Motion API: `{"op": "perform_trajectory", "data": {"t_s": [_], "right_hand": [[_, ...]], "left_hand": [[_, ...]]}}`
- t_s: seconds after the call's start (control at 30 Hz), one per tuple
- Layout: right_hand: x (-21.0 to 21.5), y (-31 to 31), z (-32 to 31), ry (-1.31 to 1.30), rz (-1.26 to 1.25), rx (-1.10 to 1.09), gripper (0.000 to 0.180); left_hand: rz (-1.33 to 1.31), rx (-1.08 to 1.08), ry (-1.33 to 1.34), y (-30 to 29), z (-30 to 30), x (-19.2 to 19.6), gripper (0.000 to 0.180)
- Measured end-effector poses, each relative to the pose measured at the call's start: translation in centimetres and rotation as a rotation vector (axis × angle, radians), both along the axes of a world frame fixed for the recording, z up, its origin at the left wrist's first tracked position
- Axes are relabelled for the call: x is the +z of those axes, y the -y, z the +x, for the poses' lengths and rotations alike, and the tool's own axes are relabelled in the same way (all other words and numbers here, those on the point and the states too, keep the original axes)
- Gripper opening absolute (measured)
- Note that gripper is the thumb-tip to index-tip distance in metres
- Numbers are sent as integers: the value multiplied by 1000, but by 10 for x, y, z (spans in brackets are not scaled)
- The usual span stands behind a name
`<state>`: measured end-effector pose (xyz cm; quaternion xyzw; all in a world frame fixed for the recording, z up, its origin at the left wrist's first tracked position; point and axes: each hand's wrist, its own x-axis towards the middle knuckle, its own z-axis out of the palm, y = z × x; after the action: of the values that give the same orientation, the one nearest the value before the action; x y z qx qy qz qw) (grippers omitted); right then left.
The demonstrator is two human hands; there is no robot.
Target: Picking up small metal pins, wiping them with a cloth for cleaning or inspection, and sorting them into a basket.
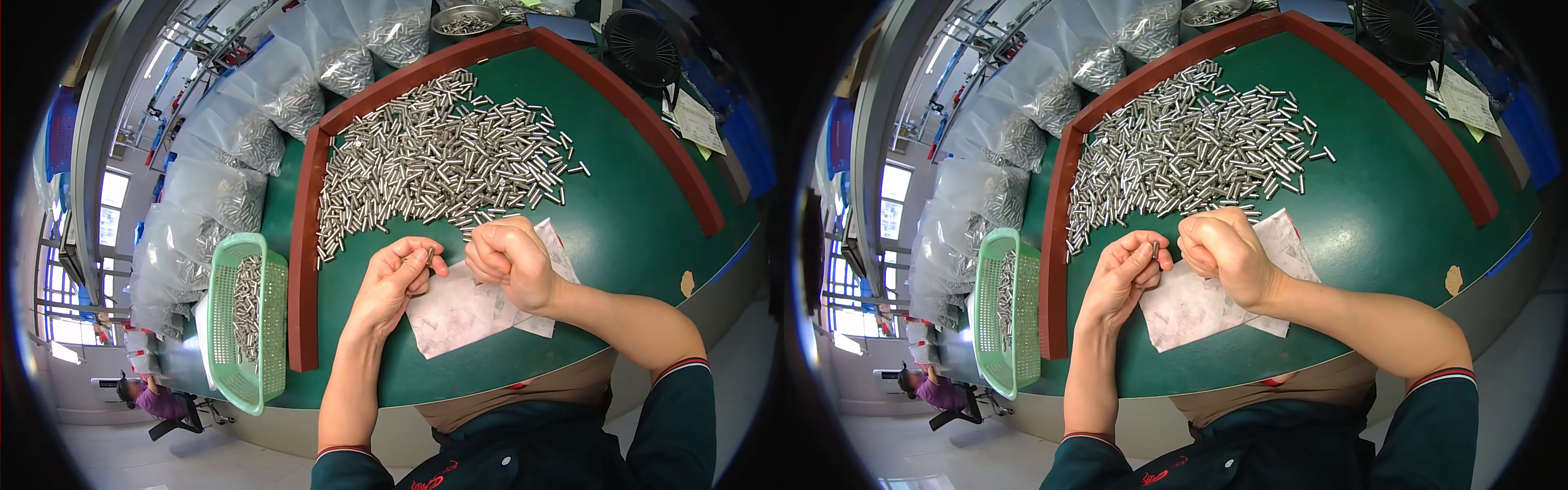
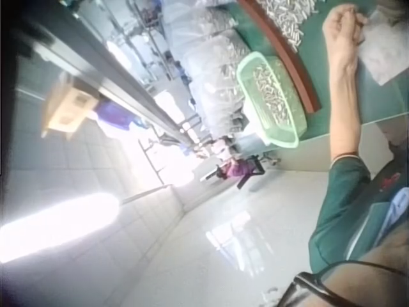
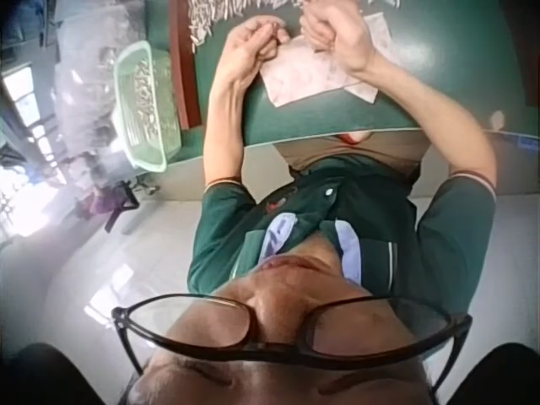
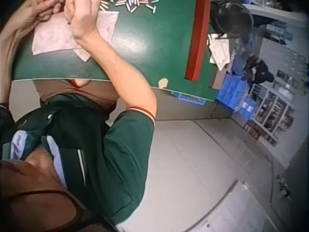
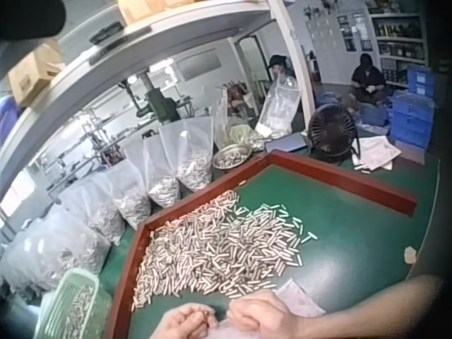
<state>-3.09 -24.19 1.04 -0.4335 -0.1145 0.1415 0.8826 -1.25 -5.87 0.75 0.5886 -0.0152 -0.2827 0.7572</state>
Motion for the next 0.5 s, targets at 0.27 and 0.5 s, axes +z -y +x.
{"op": "perform_trajectory", "data": {"t_s": [0.27, 0.5], "right_hand": [[1, 0, 0, -1, -1, 10, 35], [-1, -1, 0, 13, 7, 3, 36]], "left_hand": [[-334, 136, -180, -13, 6, 2, 20], [698, 492, 540, -29, 21, -3, 32]]}}
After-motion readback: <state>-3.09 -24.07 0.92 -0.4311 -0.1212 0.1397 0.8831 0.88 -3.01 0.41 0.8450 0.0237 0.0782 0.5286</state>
